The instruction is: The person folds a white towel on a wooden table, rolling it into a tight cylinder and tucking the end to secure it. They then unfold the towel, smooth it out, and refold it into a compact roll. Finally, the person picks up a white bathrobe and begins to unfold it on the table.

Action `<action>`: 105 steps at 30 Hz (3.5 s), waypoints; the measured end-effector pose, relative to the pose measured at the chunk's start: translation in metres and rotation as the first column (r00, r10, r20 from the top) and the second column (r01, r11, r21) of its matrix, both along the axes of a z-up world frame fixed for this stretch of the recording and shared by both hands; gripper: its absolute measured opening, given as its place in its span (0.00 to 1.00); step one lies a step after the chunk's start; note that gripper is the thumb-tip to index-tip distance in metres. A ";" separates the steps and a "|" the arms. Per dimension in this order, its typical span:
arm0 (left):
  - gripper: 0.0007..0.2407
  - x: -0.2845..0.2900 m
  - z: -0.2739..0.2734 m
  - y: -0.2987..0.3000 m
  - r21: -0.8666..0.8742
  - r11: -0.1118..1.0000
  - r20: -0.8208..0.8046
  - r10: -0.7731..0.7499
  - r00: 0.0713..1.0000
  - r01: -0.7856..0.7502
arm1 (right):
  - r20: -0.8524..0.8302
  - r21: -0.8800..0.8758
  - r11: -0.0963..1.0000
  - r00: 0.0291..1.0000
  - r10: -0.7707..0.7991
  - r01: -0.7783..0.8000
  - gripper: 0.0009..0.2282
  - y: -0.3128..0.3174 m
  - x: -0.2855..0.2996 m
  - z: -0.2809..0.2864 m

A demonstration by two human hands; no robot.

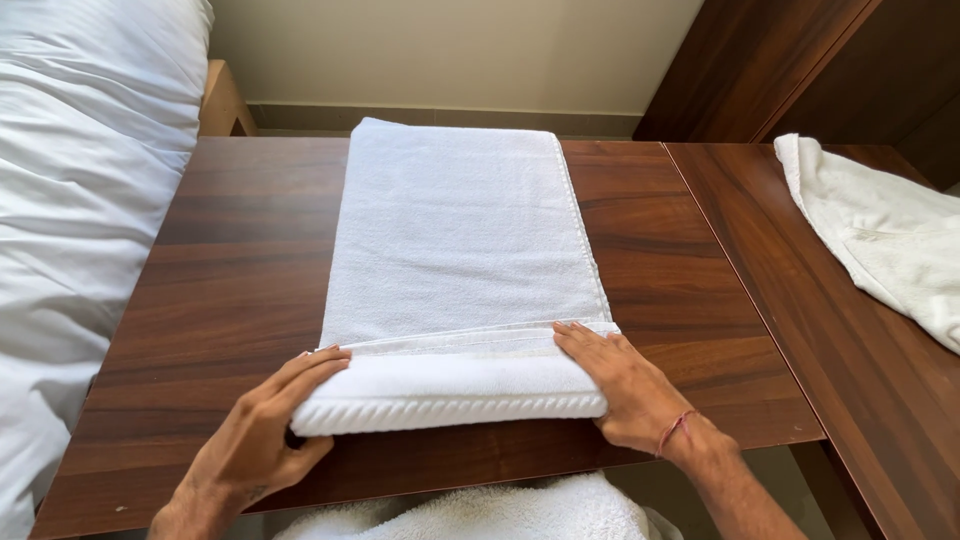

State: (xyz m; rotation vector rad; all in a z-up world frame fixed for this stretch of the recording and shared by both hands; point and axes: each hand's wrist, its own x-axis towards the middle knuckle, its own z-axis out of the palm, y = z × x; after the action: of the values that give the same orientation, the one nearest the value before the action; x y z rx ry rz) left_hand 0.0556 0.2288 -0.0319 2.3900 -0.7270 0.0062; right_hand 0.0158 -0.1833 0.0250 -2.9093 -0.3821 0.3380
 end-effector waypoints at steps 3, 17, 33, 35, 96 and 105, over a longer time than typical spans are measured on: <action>0.32 0.002 0.006 -0.001 -0.139 0.990 0.094 -0.013 0.995 0.026 | 0.133 0.182 0.977 0.988 0.085 -0.109 0.41 -0.026 0.004 -0.009; 0.14 0.009 -0.014 -0.010 -0.424 0.846 -0.197 0.262 0.945 -0.323 | -0.220 0.720 0.538 0.879 -0.423 0.439 0.14 -0.077 0.000 -0.029; 0.26 0.002 -0.005 -0.041 -0.183 0.831 0.414 0.549 0.726 -0.525 | -0.070 0.741 0.413 0.672 -0.737 0.530 0.27 -0.029 0.022 -0.050; 0.28 0.004 -0.008 -0.038 -0.085 0.795 0.169 0.605 0.778 -0.600 | -0.092 0.711 0.418 0.664 -0.742 0.565 0.27 -0.029 0.024 -0.054; 0.45 -0.006 0.035 -0.034 0.148 0.984 0.142 0.074 0.987 -0.096 | 0.324 -0.126 0.984 0.943 -0.081 0.127 0.43 0.039 0.013 -0.006; 0.36 -0.007 0.021 -0.014 0.128 0.991 -0.016 -0.035 0.999 0.037 | 0.258 0.040 0.993 0.959 -0.119 0.113 0.34 0.015 0.009 0.003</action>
State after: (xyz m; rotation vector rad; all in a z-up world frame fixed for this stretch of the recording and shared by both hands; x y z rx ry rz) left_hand 0.0486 0.2149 -0.0104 2.4951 -0.7855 -0.0741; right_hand 0.0246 -0.1684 0.0282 -2.9406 -0.2481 -0.0678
